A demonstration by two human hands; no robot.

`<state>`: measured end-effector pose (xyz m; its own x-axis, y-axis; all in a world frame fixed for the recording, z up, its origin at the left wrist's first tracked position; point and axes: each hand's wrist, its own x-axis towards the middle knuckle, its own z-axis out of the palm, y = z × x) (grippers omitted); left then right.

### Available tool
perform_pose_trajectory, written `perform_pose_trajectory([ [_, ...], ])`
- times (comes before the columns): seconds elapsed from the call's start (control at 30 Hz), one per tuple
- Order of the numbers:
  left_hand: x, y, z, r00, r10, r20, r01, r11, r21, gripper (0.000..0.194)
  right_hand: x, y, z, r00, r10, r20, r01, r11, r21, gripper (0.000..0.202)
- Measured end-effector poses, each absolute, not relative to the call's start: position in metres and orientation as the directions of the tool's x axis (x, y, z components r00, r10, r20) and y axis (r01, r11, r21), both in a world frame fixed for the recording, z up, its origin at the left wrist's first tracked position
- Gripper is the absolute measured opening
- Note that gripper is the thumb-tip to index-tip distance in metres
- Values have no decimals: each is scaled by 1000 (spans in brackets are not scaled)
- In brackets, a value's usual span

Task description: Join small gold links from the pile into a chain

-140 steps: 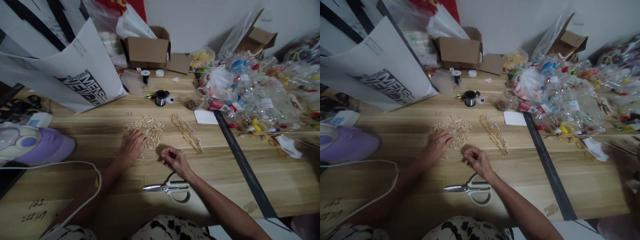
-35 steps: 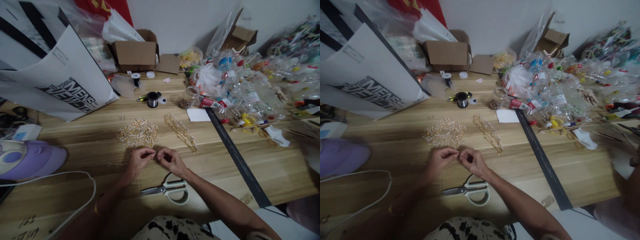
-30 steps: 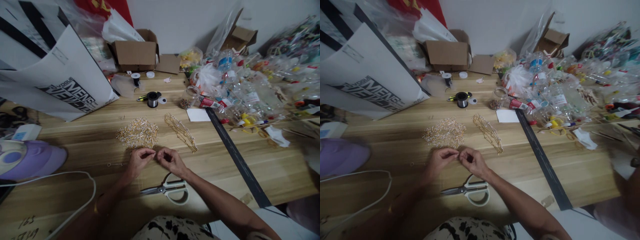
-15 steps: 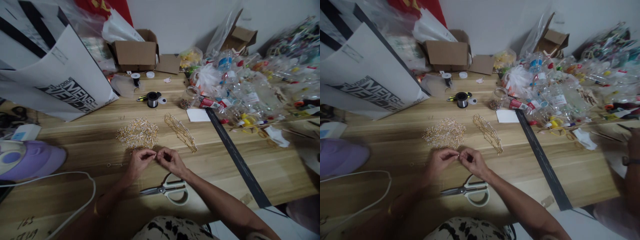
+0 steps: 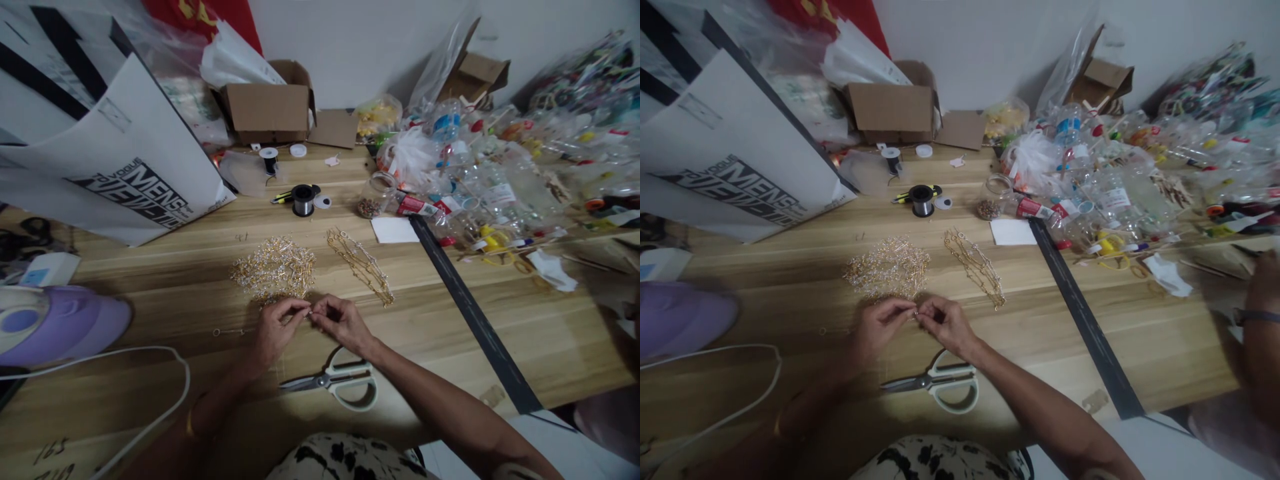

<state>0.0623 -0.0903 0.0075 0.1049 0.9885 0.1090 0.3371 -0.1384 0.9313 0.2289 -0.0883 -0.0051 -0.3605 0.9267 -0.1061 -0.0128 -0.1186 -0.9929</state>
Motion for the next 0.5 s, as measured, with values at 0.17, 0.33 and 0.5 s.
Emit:
perform_pose_trajectory([
  [0.17,62,-90,7,118,989,93,348,-129,929,10,229,-88,-6,-374,922,-106,-22,-123,-992,32],
  [0.33,61,-89,4,136,989,60,331,-102,938,10,229,-88,-6,-376,922,-92,-27,-110,-994,33],
  [0.5,60,-87,2,146,989,13,289,-55,956,9,229,-88,-6,-374,923,-93,-20,-108,-994,32],
])
